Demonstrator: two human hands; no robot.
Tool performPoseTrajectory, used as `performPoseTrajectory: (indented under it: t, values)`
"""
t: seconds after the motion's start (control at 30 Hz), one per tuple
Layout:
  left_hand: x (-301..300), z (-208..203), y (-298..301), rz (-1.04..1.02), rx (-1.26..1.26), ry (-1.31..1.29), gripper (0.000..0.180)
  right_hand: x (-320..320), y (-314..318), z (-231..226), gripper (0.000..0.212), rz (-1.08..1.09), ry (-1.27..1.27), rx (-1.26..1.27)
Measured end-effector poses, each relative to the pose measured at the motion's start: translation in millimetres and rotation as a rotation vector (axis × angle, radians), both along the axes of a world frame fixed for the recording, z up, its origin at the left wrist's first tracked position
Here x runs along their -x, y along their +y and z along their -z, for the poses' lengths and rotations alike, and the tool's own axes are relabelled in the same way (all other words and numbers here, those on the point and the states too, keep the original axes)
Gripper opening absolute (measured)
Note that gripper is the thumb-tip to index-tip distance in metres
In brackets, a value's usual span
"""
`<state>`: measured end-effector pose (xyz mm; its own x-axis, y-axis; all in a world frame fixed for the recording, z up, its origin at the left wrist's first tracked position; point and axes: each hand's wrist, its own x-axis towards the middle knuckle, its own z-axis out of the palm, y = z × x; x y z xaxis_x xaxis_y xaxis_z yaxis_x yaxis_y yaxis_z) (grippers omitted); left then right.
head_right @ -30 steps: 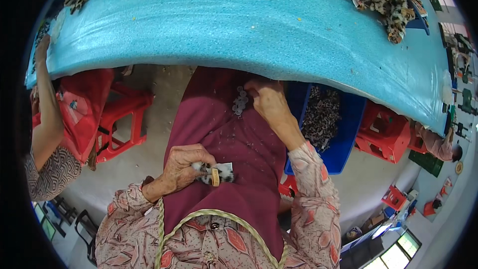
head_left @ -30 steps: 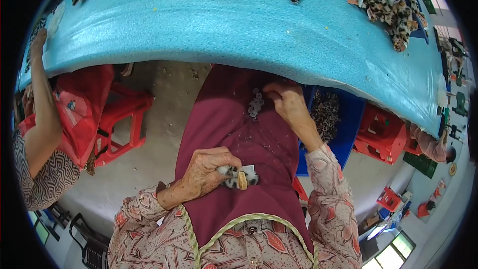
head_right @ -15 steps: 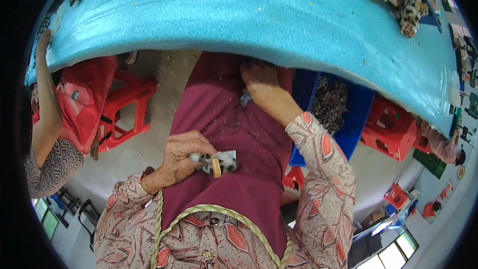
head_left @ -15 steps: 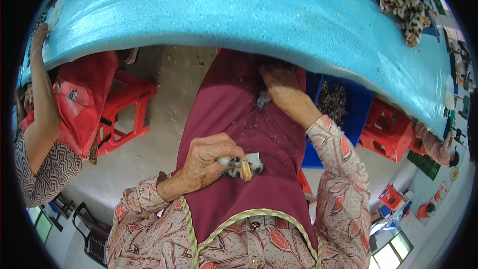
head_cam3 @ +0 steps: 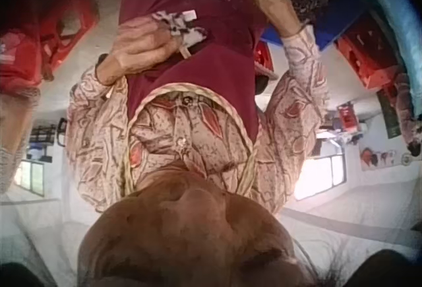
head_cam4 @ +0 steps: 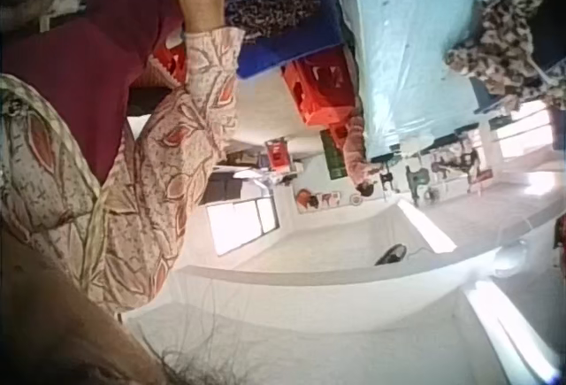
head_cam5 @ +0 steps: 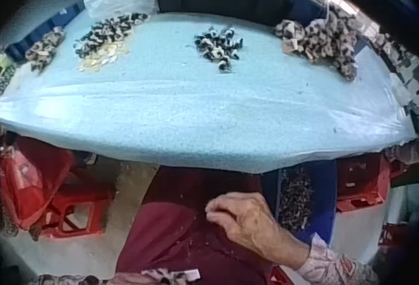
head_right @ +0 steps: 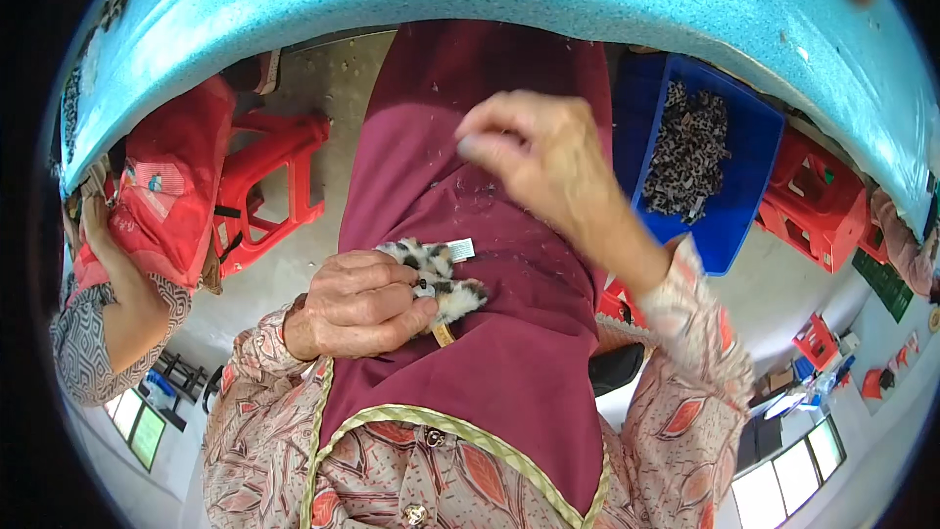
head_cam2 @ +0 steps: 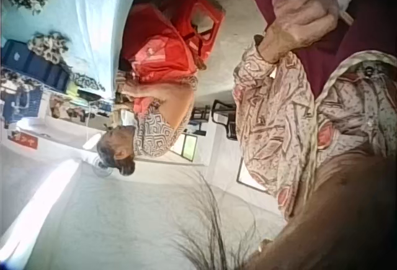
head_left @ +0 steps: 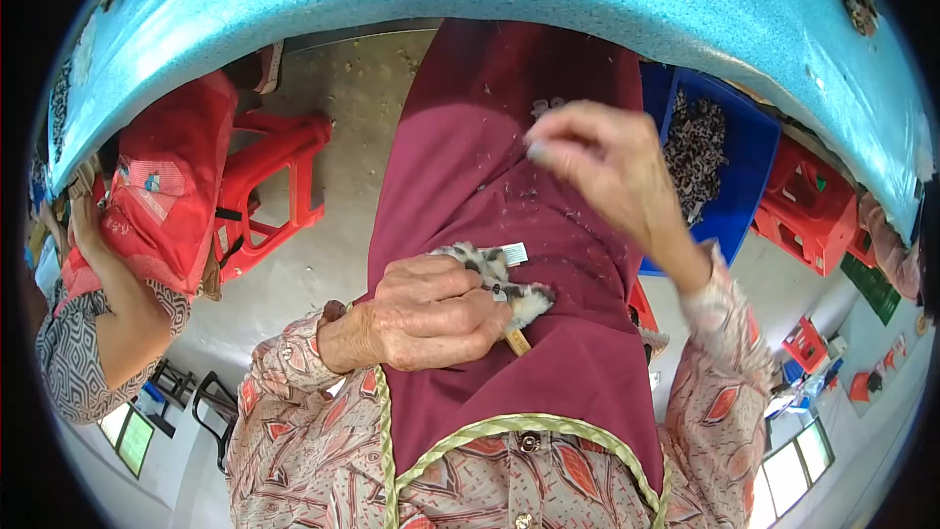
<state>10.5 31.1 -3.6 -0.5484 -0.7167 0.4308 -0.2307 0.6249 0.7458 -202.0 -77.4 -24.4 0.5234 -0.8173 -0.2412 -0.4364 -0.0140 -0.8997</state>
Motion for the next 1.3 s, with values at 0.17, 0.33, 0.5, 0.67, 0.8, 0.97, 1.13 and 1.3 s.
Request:
performPoseTrajectory:
  t: [0.17,0.33,0.5,0.67,0.8,0.97,1.13,1.3]
  values:
    - [3,7,-10,-0.008,-0.087,0.092,0.021,-20,59,-23,0.009,0.252,-0.388,-0.799]
    - [5,9,-7,-0.074,-0.227,0.124,0.02,-14,77,-17,0.013,0.293,-0.443,-0.776]
    - [7,8,-8,-0.122,-0.297,0.11,0.02,-7,77,-12,0.013,0.283,-0.468,-0.751]
    - [11,6,-6,-0.189,-0.343,0.101,0.027,-5,79,-10,0.013,0.266,-0.438,-0.71]
    - [14,10,-2,-0.246,-0.349,0.095,0.024,-5,82,-10,0.012,0.281,-0.44,-0.697]
    - [15,3,-3,-0.298,-0.435,0.071,0.026,-4,87,-11,0.011,0.331,-0.487,-0.76]
    - [28,-4,-4,-0.446,-0.64,0.033,0.028,-1,89,-8,0.007,0.351,-0.518,-0.801]
    - [20,-3,-6,-0.351,-0.779,-0.049,0.031,5,85,-4,0.009,0.32,-0.468,-0.858]
